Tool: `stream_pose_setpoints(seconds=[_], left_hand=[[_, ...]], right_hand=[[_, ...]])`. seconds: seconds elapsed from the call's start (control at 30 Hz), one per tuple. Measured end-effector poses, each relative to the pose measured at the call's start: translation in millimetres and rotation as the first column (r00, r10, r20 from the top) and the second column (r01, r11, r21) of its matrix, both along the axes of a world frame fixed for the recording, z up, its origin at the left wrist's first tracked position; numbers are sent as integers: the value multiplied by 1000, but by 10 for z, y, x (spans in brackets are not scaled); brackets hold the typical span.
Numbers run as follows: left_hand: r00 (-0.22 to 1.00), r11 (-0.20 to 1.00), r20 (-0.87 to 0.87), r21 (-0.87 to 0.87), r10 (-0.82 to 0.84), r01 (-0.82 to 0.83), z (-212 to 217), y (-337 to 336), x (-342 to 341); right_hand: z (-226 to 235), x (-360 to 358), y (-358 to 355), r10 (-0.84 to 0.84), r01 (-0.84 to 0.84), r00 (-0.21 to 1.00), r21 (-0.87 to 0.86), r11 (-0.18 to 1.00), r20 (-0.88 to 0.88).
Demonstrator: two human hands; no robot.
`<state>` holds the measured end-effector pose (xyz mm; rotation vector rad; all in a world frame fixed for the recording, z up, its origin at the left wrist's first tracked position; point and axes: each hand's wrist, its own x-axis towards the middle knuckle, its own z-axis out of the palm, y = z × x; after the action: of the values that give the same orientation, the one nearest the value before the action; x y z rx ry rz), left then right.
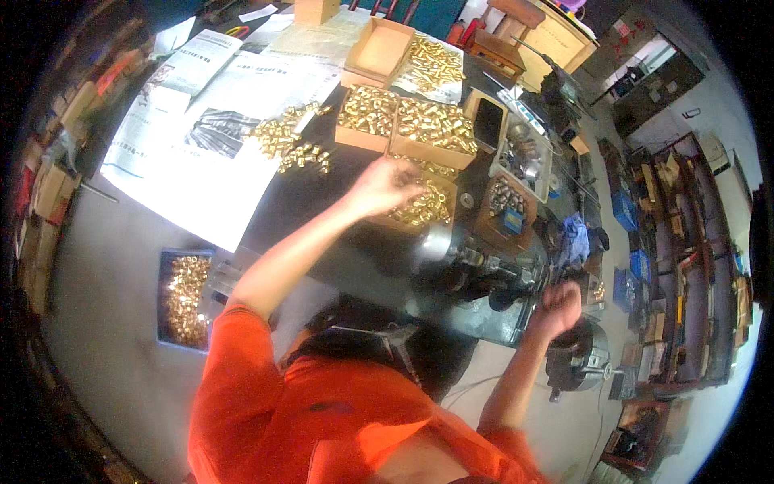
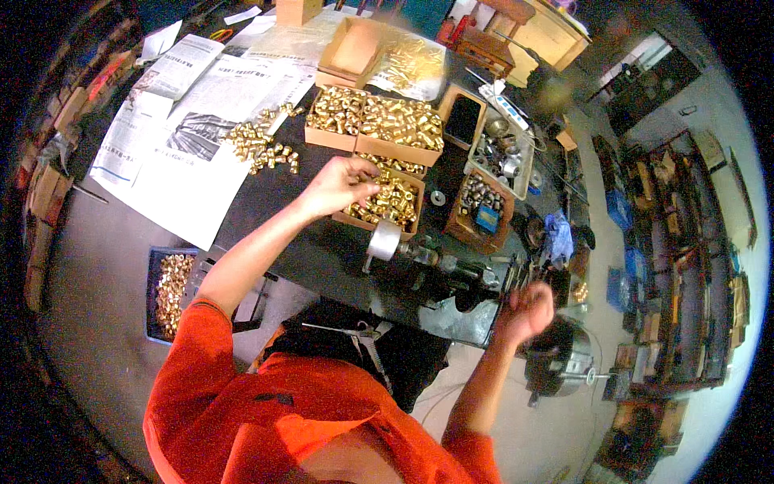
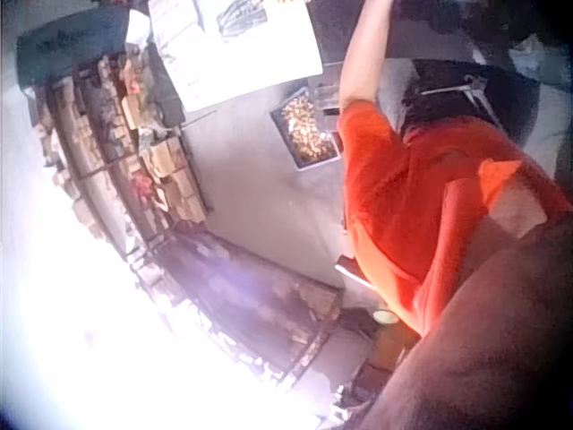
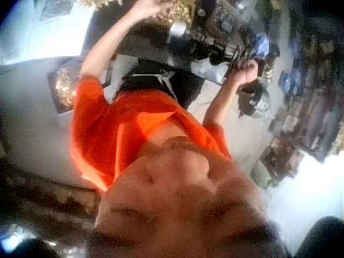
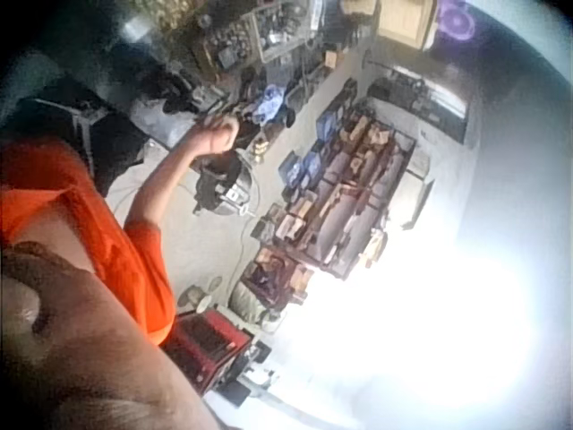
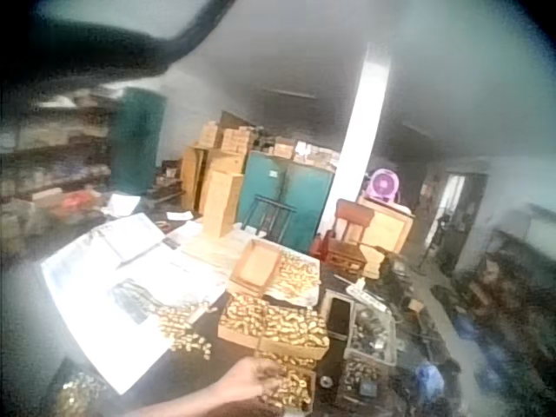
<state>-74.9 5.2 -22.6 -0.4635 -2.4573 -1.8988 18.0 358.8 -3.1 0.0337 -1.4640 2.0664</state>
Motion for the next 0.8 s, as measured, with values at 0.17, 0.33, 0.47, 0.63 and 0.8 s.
stream_pose_setpoints(seconds=[0.17,0.33,0.47,0.63,0.8], left_hand=[[846,722,-258,-441,467,-533,-194,-777,19],[830,524,-294,-663,475,-535,-633,-1072,-141],[849,412,-437,-743,298,-527,-675,-988,-175],[883,655,-303,-593,357,-469,-417,-895,-8],[986,944,155,331,-54,0,196,-313,669]], right_hand=[[-600,492,149,86,-76,985,-72,995,151],[-932,-27,-13,-103,152,939,-127,980,329],[-970,-70,-6,-65,107,956,-133,985,287],[-907,92,2,-96,123,931,-57,991,351],[-978,165,75,-69,116,933,-113,987,352]])
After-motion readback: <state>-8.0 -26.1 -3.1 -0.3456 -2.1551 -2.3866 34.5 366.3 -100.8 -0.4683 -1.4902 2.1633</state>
